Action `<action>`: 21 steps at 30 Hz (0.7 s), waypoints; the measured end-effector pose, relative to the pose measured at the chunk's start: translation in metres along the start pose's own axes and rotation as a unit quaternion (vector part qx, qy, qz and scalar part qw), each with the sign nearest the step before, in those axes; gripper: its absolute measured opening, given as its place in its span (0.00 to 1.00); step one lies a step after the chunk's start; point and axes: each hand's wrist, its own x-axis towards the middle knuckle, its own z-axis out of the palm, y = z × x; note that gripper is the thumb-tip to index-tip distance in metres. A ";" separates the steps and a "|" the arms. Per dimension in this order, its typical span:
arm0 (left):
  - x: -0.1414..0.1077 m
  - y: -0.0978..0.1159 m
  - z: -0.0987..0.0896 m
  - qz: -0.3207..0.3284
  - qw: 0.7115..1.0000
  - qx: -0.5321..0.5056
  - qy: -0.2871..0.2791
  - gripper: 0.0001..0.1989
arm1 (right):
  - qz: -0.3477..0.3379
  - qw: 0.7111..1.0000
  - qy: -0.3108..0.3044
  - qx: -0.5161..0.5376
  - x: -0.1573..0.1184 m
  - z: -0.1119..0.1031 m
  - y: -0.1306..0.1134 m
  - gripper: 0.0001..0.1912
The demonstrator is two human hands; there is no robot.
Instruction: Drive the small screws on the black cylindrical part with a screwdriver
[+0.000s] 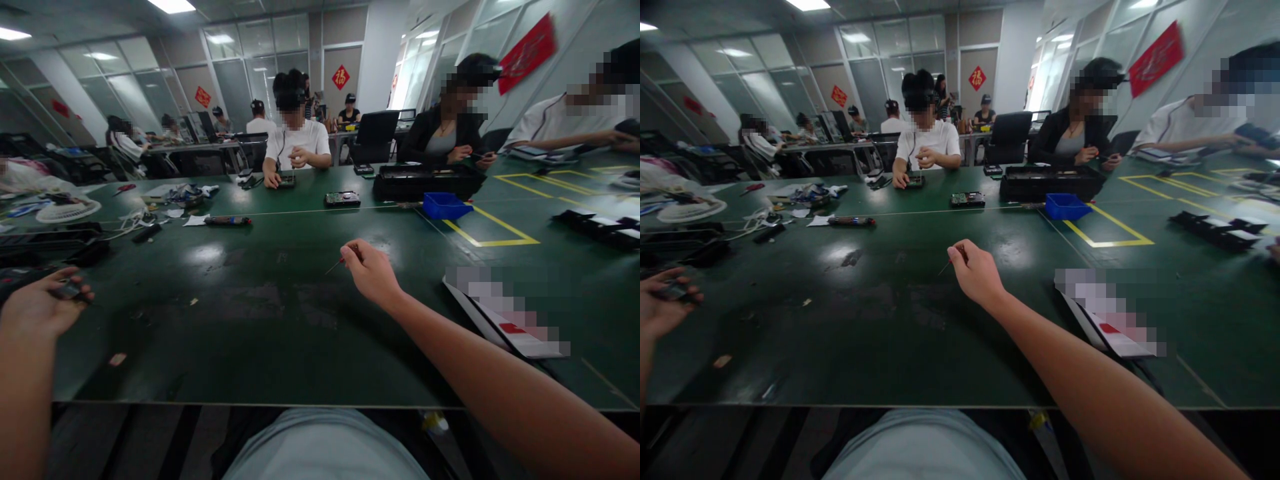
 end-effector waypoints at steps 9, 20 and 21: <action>-0.075 0.009 0.115 -0.077 0.975 -0.091 -0.189 0.15 | 0.003 1.000 -0.007 -0.004 -0.001 -0.001 -0.002 0.15; -0.196 0.004 0.246 -0.167 0.871 -0.127 -0.445 0.22 | 0.002 1.000 -0.012 0.025 -0.001 0.003 0.001 0.15; -0.204 0.003 0.255 -0.165 0.869 -0.114 -0.452 0.23 | -0.002 1.000 -0.010 0.021 -0.001 0.003 0.002 0.14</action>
